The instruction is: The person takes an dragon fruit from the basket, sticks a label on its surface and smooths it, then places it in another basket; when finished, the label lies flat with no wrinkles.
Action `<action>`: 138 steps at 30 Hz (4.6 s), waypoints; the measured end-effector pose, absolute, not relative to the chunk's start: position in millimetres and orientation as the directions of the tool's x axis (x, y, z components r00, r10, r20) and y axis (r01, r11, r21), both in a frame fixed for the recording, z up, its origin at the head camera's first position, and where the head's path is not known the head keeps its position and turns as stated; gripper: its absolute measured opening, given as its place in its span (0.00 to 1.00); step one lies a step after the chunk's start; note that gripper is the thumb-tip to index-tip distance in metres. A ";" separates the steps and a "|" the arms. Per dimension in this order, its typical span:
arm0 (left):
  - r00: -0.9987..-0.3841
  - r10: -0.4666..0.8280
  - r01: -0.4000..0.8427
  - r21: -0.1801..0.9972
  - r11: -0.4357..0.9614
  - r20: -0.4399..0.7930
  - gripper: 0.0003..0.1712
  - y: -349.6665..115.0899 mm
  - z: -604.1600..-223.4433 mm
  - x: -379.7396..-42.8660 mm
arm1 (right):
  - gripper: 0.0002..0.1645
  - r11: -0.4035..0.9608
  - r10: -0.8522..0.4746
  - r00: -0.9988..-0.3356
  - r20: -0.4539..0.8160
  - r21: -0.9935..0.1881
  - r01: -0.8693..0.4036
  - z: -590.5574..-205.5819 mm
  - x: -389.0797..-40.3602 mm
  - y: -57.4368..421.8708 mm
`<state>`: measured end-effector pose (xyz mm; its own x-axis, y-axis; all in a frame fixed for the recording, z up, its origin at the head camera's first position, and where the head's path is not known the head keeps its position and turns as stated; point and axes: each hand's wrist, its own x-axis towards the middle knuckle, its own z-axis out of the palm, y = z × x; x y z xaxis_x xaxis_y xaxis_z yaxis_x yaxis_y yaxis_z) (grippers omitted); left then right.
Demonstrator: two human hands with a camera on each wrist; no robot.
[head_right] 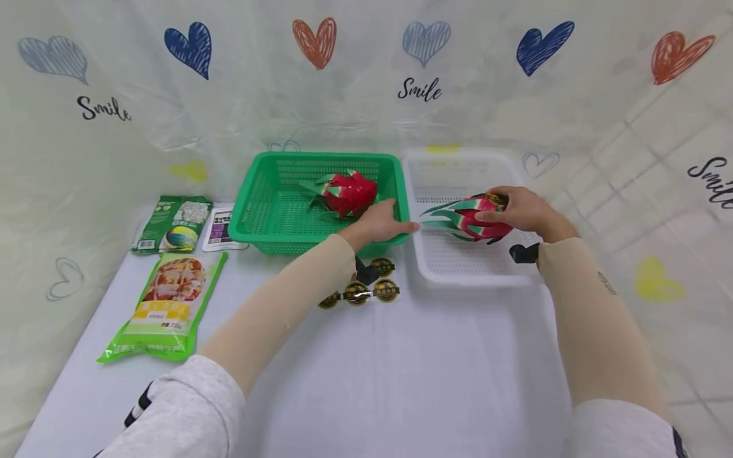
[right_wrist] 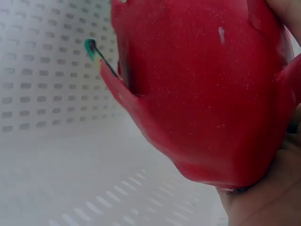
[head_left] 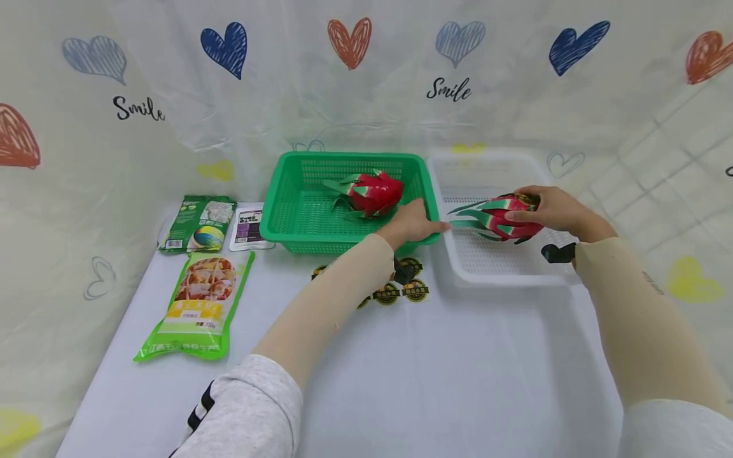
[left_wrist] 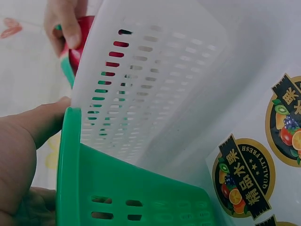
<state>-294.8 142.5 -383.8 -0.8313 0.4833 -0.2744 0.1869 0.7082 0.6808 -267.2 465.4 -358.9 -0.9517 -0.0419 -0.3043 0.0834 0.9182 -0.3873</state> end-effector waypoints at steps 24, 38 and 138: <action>-0.843 0.476 0.184 0.696 0.694 -0.250 0.39 144.0 -389.5 -299.2 | 0.57 0.913 -0.057 -0.933 -0.356 -0.397 0.096 -374.0 -278.8 458.2; -0.849 0.465 0.161 0.715 0.681 -0.252 0.40 142.3 -390.1 -296.5 | 0.60 0.909 -0.036 -0.938 -0.346 -0.402 0.113 -373.3 -280.1 461.0; -0.900 0.303 -0.410 0.846 -0.340 -0.314 0.22 -80.6 -438.1 -258.5 | 0.44 0.892 -0.278 -0.948 -0.154 -0.409 -0.196 -372.2 -396.2 210.0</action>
